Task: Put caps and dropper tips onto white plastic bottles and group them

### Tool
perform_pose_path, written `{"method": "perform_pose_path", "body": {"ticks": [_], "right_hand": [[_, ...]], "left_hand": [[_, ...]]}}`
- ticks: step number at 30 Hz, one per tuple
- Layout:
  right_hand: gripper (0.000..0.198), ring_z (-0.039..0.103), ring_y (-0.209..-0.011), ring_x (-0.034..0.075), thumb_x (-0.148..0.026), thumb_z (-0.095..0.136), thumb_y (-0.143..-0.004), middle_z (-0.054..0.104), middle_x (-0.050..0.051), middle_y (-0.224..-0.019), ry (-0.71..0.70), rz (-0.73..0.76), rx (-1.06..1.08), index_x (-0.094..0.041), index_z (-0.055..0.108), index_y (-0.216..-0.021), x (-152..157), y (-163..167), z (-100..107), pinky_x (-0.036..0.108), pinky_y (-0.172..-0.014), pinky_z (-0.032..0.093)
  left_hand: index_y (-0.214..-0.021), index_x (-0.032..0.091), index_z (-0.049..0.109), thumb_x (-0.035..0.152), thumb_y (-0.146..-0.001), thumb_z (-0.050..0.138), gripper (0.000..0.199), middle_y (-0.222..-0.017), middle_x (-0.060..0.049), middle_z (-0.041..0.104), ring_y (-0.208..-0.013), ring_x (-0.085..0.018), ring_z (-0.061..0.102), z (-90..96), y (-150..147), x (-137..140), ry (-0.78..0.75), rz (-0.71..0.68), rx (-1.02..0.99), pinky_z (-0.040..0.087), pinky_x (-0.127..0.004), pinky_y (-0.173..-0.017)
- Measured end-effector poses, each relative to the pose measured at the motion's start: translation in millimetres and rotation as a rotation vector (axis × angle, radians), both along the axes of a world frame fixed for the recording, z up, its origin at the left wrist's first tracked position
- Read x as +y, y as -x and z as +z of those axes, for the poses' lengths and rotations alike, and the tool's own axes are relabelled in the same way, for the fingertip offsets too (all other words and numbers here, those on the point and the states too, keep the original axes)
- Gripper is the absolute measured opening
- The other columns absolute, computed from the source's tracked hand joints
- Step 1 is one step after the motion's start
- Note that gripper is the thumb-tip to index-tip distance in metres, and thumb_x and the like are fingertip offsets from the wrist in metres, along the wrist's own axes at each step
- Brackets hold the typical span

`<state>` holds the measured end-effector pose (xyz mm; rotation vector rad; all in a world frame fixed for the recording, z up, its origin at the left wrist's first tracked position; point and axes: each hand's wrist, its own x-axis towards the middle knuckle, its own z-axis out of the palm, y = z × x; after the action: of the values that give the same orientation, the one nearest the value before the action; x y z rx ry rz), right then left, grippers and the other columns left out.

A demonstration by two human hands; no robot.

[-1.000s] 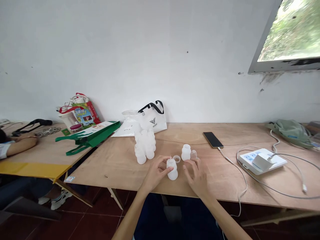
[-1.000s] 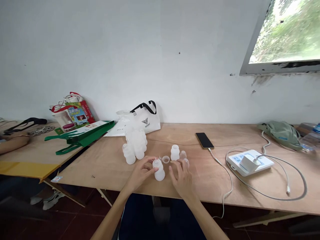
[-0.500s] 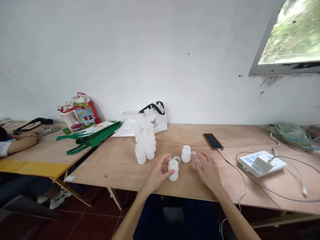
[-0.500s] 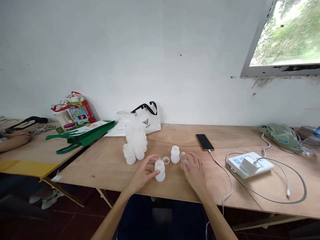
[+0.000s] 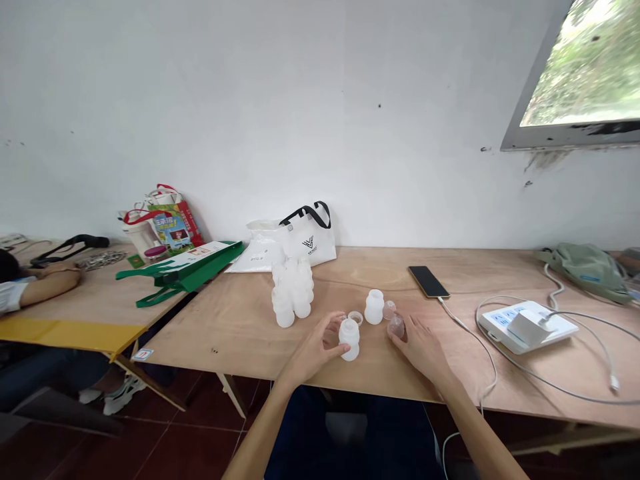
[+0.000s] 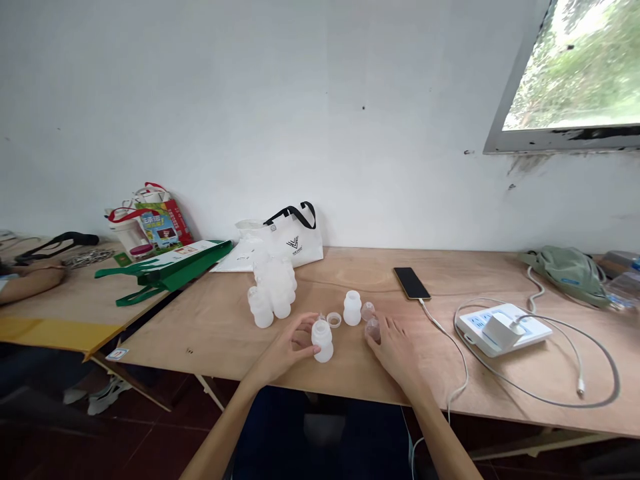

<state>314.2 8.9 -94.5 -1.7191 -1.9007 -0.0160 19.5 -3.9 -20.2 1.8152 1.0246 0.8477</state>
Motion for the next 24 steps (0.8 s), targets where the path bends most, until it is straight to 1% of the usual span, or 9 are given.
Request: {"method": "perform_pose_path", "body": {"ticks": [2, 5, 7, 10, 12, 14, 16, 20, 24], "right_hand": [[0.039, 0.069, -0.106, 0.032, -0.043, 0.054, -0.095, 0.072, 0.011, -0.115, 0.058, 0.005, 0.07, -0.023, 0.059, -0.128, -1.1, -0.7, 6.4, 0.043, -0.084, 0.051], [0.042, 0.072, -0.087, 0.029, -0.051, 0.056, -0.093, 0.074, 0.007, -0.099, 0.108, -0.013, 0.207, -0.025, 0.057, -0.125, -7.2, 1.9, 22.9, 0.039, -0.072, 0.052], [0.048, 0.071, -0.08, 0.026, -0.055, 0.057, -0.093, 0.074, 0.005, -0.097, 0.027, -0.03, 0.314, -0.025, 0.052, -0.129, -15.0, 6.0, 37.0, 0.037, -0.068, 0.052], [0.049, 0.069, -0.085, 0.024, -0.054, 0.058, -0.093, 0.071, 0.008, -0.112, -0.155, 0.006, 0.437, -0.025, 0.047, -0.131, -29.2, 15.2, 57.0, 0.038, -0.073, 0.054], [0.041, 0.068, -0.096, 0.025, -0.049, 0.058, -0.094, 0.069, 0.009, -0.117, -0.221, 0.096, 0.462, -0.026, 0.05, -0.128, -36.9, 23.5, 66.1, 0.039, -0.081, 0.056], [0.036, 0.067, -0.102, 0.025, -0.044, 0.058, -0.096, 0.067, 0.009, -0.121, -0.265, 0.184, 0.44, -0.026, 0.053, -0.127, -42.0, 33.9, 70.4, 0.04, -0.087, 0.056], [0.037, 0.067, -0.095, 0.024, -0.042, 0.059, -0.096, 0.067, 0.01, -0.12, -0.279, 0.24, 0.414, -0.026, 0.053, -0.13, -45.8, 46.3, 70.8, 0.041, -0.086, 0.057], [0.043, 0.066, -0.087, 0.023, -0.04, 0.063, -0.096, 0.068, 0.011, -0.117, -0.285, 0.35, 0.461, -0.027, 0.047, -0.134, -54.5, 70.4, 67.8, 0.041, -0.079, 0.059], [0.036, 0.064, -0.084, 0.02, -0.034, 0.062, -0.098, 0.068, 0.007, -0.107, -0.3, 0.446, 0.501, -0.027, 0.05, -0.131, -63.6, 82.5, 67.9, 0.037, -0.075, 0.059]], "left_hand": [[-0.141, 0.032, 0.052, 0.038, -0.083, 0.078, 0.064, -0.135, -0.008, 0.061, -0.125, -0.027, 0.056, -0.2, 2.5, 0.8, 0.002, -0.012, -0.008, 0.048, -0.04, -0.098], [-0.14, 0.032, 0.053, 0.042, -0.078, 0.083, 0.07, -0.134, -0.008, 0.061, -0.123, -0.028, 0.056, 5.7, 6.5, 0.5, -0.002, 0.02, 0.004, 0.048, -0.04, -0.097], [-0.136, 0.03, 0.055, 0.045, -0.076, 0.084, 0.068, -0.131, -0.008, 0.062, -0.12, -0.027, 0.057, 14.0, 8.6, -1.4, -0.033, 0.114, 0.007, 0.047, -0.039, -0.097], [-0.126, 0.027, 0.061, 0.05, -0.084, 0.075, 0.05, -0.12, -0.007, 0.065, -0.109, -0.024, 0.06, 29.2, 9.4, -8.1, -0.109, 0.305, -0.048, 0.048, -0.037, -0.092], [-0.118, 0.025, 0.063, 0.05, -0.089, 0.07, 0.039, -0.112, -0.006, 0.066, -0.099, -0.021, 0.062, 37.8, 7.8, -15.4, -0.158, 0.368, -0.094, 0.049, -0.034, -0.085], [-0.113, 0.025, 0.065, 0.048, -0.091, 0.068, 0.032, -0.109, -0.005, 0.067, -0.093, -0.02, 0.062, 43.8, 4.1, -24.5, -0.205, 0.348, -0.094, 0.049, -0.032, -0.081], [-0.116, 0.026, 0.066, 0.045, -0.093, 0.067, 0.03, -0.113, -0.004, 0.068, -0.093, -0.019, 0.062, 47.2, -1.5, -34.4, -0.242, 0.27, -0.048, 0.05, -0.031, -0.082], [-0.13, 0.031, 0.062, 0.044, -0.096, 0.064, 0.037, -0.125, -0.005, 0.065, -0.105, -0.022, 0.061, 49.7, -15.7, -49.4, -0.271, 0.09, 0.039, 0.051, -0.036, -0.095], [-0.135, 0.032, 0.061, 0.041, -0.098, 0.062, 0.038, -0.131, -0.004, 0.063, -0.121, -0.024, 0.058, 48.0, -24.0, -51.8, -0.298, 0.017, 0.023, 0.048, -0.038, -0.106]]}}
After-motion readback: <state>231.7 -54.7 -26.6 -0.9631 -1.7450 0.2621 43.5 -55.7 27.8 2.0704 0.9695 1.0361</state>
